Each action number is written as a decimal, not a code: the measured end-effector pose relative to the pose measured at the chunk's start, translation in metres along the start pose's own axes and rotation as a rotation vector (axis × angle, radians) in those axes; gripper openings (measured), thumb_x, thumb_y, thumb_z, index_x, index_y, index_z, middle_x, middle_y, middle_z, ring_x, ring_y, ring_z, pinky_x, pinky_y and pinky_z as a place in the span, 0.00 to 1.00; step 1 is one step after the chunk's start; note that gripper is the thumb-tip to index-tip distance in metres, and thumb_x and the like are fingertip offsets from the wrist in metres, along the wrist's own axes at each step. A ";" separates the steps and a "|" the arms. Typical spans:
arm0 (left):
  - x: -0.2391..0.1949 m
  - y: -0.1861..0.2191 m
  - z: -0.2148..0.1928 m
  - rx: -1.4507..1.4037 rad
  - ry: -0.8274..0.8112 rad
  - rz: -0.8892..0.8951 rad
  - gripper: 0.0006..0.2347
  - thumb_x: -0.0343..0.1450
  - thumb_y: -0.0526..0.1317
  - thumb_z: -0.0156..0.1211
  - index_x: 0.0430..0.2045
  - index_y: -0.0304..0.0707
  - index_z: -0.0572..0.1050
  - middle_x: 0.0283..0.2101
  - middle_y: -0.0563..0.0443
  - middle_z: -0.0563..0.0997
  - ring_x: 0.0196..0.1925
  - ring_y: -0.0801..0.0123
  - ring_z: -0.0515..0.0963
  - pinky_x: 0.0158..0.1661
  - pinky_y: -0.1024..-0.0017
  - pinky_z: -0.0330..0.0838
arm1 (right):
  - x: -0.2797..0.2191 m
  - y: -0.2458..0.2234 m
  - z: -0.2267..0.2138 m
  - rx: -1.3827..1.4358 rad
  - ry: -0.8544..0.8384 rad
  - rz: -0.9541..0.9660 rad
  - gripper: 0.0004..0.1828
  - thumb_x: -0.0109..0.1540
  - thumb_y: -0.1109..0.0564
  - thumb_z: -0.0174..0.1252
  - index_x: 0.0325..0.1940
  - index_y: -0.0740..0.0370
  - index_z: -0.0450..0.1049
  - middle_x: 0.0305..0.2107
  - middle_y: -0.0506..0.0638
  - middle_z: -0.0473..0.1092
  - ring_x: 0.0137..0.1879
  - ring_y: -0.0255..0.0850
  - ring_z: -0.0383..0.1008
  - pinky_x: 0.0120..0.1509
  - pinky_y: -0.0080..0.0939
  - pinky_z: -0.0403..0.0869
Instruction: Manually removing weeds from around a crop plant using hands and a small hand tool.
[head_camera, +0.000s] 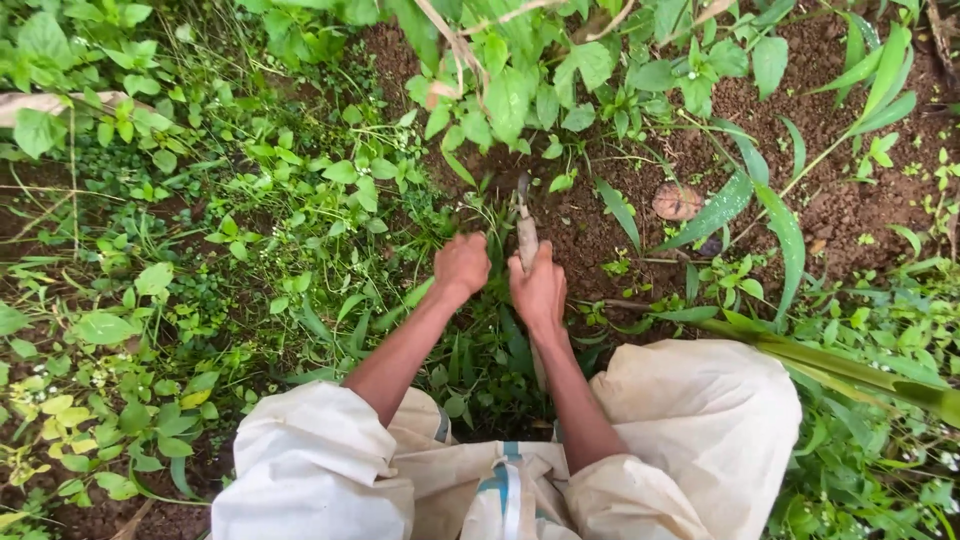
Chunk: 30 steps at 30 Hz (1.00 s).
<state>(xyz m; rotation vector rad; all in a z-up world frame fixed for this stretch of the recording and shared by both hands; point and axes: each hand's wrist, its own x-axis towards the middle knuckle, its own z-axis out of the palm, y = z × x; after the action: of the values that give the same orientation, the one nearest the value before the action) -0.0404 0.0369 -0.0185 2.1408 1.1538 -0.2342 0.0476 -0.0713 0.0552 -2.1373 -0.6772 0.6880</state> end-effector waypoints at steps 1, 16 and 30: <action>0.000 0.005 -0.005 0.037 -0.031 0.021 0.13 0.68 0.33 0.57 0.45 0.29 0.78 0.39 0.31 0.84 0.41 0.39 0.86 0.41 0.42 0.79 | 0.000 -0.007 -0.001 0.023 0.050 -0.048 0.06 0.64 0.60 0.57 0.42 0.66 0.69 0.21 0.57 0.72 0.21 0.41 0.68 0.24 0.42 0.66; -0.007 0.012 0.049 0.449 -0.243 0.229 0.07 0.67 0.39 0.60 0.30 0.40 0.85 0.31 0.41 0.85 0.33 0.51 0.86 0.31 0.50 0.82 | -0.002 -0.005 -0.033 0.175 0.359 -0.074 0.07 0.64 0.58 0.60 0.36 0.61 0.68 0.16 0.51 0.67 0.18 0.37 0.64 0.22 0.37 0.61; -0.036 0.098 -0.070 -0.421 0.046 -0.097 0.29 0.79 0.48 0.44 0.65 0.13 0.53 0.63 0.17 0.67 0.66 0.34 0.70 0.59 0.43 0.72 | 0.023 0.016 -0.019 -0.008 0.177 0.100 0.13 0.62 0.52 0.57 0.43 0.65 0.70 0.25 0.65 0.74 0.31 0.56 0.78 0.36 0.58 0.71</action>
<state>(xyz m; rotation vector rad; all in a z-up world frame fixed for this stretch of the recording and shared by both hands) 0.0056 0.0214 0.0979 1.7308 1.2122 0.0170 0.0802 -0.0754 0.0473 -2.2197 -0.4814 0.5407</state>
